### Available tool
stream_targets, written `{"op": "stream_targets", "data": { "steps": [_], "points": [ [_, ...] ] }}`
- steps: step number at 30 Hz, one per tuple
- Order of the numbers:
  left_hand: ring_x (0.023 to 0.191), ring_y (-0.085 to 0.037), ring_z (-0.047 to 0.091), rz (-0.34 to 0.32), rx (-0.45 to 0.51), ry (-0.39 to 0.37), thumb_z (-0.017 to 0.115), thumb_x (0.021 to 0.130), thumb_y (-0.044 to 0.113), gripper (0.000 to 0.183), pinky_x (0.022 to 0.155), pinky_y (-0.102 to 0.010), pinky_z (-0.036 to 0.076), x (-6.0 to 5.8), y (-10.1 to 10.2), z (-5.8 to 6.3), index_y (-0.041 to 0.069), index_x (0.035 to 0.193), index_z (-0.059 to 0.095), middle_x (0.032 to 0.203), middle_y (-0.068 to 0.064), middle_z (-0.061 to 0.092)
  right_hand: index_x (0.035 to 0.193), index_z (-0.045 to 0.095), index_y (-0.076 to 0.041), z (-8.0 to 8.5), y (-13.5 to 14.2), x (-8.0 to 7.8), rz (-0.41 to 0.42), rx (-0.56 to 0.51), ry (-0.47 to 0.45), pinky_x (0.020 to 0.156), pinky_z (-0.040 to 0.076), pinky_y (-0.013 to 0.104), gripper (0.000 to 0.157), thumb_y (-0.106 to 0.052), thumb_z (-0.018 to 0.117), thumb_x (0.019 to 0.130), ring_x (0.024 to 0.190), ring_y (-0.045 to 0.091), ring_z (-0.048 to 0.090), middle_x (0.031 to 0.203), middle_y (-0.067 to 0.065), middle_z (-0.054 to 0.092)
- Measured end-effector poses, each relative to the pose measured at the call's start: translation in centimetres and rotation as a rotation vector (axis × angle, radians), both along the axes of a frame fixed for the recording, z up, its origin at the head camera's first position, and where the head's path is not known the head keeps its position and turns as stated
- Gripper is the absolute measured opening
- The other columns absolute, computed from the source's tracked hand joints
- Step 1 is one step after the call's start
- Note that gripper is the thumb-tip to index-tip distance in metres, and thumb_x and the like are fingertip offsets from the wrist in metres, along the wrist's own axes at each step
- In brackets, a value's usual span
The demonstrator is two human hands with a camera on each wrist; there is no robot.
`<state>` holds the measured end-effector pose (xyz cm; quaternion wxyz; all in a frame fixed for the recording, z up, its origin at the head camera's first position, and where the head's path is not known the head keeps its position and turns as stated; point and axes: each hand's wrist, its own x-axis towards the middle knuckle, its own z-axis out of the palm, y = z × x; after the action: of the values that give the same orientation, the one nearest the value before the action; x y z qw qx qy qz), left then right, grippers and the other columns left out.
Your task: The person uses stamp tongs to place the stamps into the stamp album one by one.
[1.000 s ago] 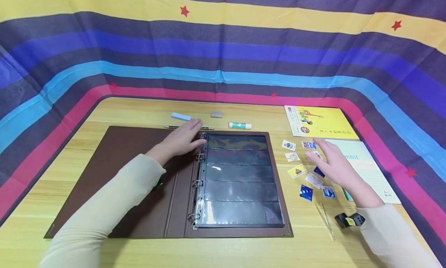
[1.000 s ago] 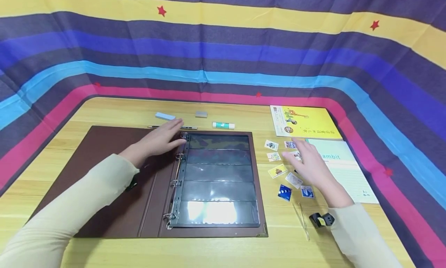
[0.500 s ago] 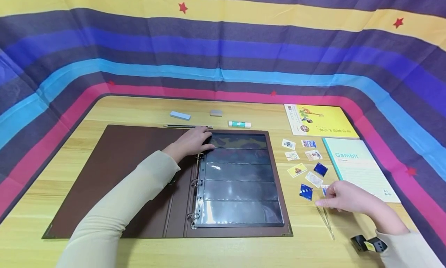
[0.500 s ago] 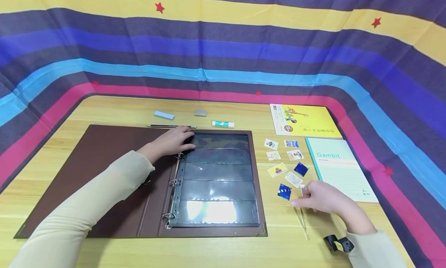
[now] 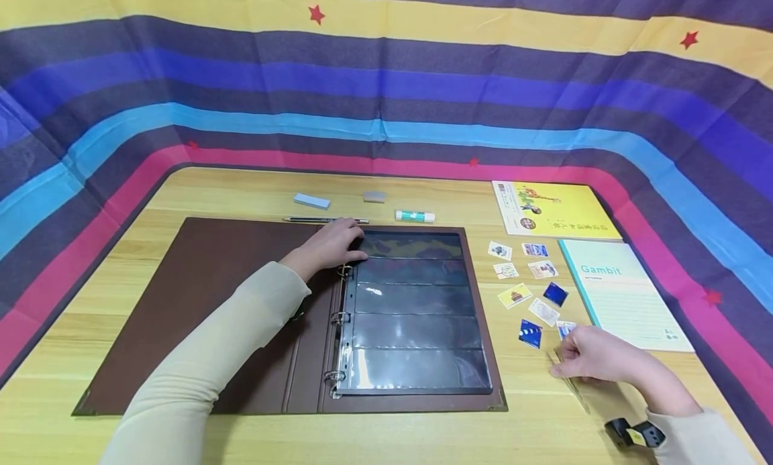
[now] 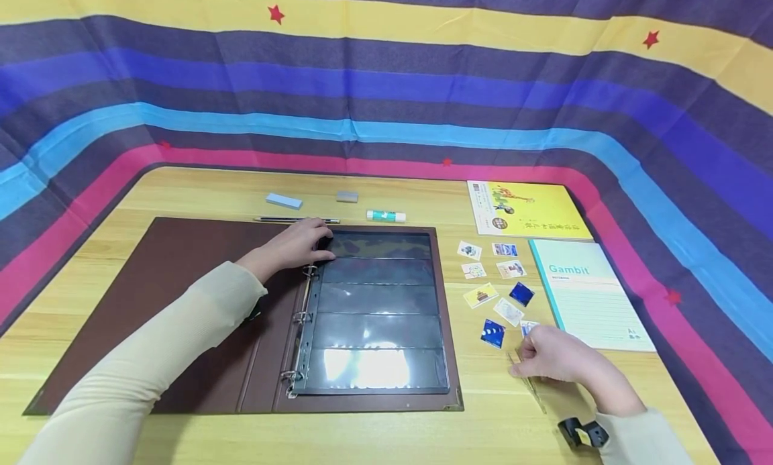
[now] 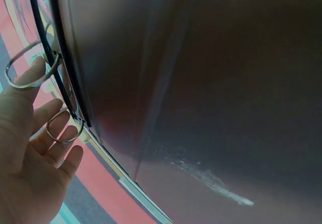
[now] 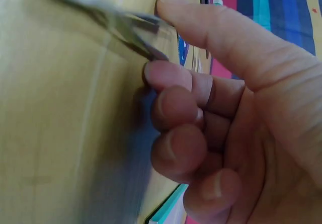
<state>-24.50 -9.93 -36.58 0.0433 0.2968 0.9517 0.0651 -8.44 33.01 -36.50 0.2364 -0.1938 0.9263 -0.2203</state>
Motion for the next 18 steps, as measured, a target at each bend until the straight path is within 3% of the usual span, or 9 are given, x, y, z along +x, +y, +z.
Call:
{"op": "stream_targets", "data": {
  "steps": [8,13,18],
  "points": [
    [0.097,-0.021,0.038,0.025,0.054,-0.03,0.056,0.075,0.04,0.044,0.082,-0.036,0.031,0.1,0.1,0.0,0.007,0.104,0.054,0.108,-0.007,0.043,0.062,0.05,-0.017,0.0,0.4,-0.2,0.156,-0.25,0.008,0.041,0.03,0.014,0.017,-0.019,0.061,0.074,0.045,-0.005,0.031,0.052,-0.016,0.034],
    [0.092,-0.019,0.038,0.04,0.088,-0.057,0.057,0.074,0.038,0.039,0.078,-0.034,0.033,0.0,0.2,-0.1,0.008,0.1,0.055,0.105,-0.006,0.043,0.07,0.053,-0.015,0.4,0.5,-0.7,0.159,-0.346,-0.065,0.036,0.028,0.016,0.008,-0.012,0.059,0.076,0.044,-0.005,0.031,0.053,-0.014,0.038],
    [0.093,-0.02,0.038,0.041,0.105,-0.077,0.057,0.075,0.037,0.039,0.078,-0.035,0.033,-0.1,0.2,-0.2,0.007,0.101,0.054,0.105,-0.006,0.042,0.071,0.052,-0.015,0.9,0.3,-1.1,0.137,-0.338,-0.044,0.036,0.027,0.017,0.009,-0.014,0.059,0.075,0.043,-0.004,0.029,0.051,-0.013,0.035]
  ]
}}
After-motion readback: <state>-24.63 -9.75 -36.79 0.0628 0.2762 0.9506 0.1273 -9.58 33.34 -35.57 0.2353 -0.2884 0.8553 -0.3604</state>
